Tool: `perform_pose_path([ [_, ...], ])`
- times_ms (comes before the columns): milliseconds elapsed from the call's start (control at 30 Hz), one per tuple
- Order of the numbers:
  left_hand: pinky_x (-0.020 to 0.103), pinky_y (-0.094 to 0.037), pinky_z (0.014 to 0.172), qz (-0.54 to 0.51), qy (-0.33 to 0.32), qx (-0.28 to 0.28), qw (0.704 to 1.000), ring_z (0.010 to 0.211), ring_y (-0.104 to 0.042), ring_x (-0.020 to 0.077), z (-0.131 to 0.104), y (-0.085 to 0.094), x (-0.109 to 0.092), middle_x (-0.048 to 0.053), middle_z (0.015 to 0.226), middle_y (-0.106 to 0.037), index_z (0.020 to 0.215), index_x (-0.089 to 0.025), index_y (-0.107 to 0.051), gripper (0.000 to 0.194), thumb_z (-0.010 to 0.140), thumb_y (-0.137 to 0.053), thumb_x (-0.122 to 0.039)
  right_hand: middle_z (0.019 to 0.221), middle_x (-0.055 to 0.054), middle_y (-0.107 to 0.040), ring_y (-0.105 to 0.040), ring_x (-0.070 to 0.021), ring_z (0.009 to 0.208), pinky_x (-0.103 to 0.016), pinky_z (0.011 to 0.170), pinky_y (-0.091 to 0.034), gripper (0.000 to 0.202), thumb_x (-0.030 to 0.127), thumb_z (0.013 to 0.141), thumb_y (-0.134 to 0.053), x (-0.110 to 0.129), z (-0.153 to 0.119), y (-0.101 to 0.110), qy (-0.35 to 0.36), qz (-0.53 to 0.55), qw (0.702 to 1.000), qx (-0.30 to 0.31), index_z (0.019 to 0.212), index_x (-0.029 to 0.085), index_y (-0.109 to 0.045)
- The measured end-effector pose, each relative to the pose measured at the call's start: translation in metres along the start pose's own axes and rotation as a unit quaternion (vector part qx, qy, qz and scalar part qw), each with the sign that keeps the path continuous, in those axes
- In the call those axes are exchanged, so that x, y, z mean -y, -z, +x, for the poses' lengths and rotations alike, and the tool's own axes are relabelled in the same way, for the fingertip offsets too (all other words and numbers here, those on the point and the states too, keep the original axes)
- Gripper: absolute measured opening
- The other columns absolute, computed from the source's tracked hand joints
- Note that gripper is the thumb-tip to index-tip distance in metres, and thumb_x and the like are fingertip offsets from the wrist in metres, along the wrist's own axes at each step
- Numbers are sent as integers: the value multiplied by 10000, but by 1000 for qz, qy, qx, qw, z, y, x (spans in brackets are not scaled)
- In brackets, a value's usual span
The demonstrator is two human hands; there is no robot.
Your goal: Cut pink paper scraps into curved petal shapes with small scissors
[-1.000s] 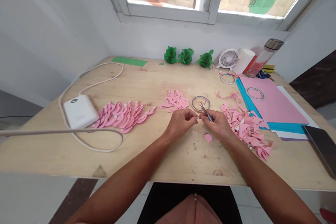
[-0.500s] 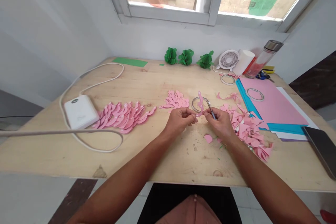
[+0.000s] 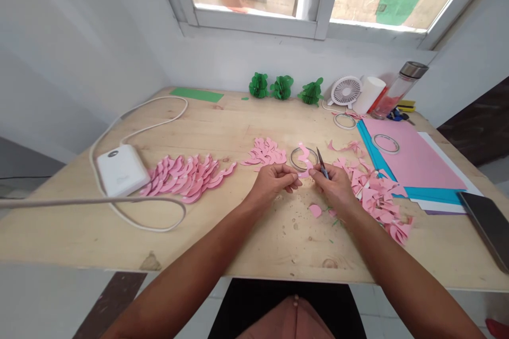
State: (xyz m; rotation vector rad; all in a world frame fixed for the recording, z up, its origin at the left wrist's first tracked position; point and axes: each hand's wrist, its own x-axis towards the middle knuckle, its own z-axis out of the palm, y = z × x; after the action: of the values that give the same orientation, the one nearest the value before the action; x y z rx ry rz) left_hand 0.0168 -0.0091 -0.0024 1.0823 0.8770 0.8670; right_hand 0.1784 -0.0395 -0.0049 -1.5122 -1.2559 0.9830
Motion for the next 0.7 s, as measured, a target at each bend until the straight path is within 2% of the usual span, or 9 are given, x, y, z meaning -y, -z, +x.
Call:
perform_pose_path([
  [400,224,-455,537,32,5,20,999,579,-588,115,-2,-1,-1,53,671,-661,728,-129,-617,153,706,-639,-279,492,56,-393,-324,-78,443,-215,417,-207,217,373,723,-587,3,0,0,9,-3,1000,-1,689,160,-558],
  [700,214,-429,513,80,-26,30,996,541,-562,103,0,-1,2,30,605,-640,670,-130,-599,141,699,-638,-262,491,58,-369,-302,-68,441,-214,414,-191,259,401,698,-610,9,-3,-1,-8,-2,1000,27,643,152,-563],
])
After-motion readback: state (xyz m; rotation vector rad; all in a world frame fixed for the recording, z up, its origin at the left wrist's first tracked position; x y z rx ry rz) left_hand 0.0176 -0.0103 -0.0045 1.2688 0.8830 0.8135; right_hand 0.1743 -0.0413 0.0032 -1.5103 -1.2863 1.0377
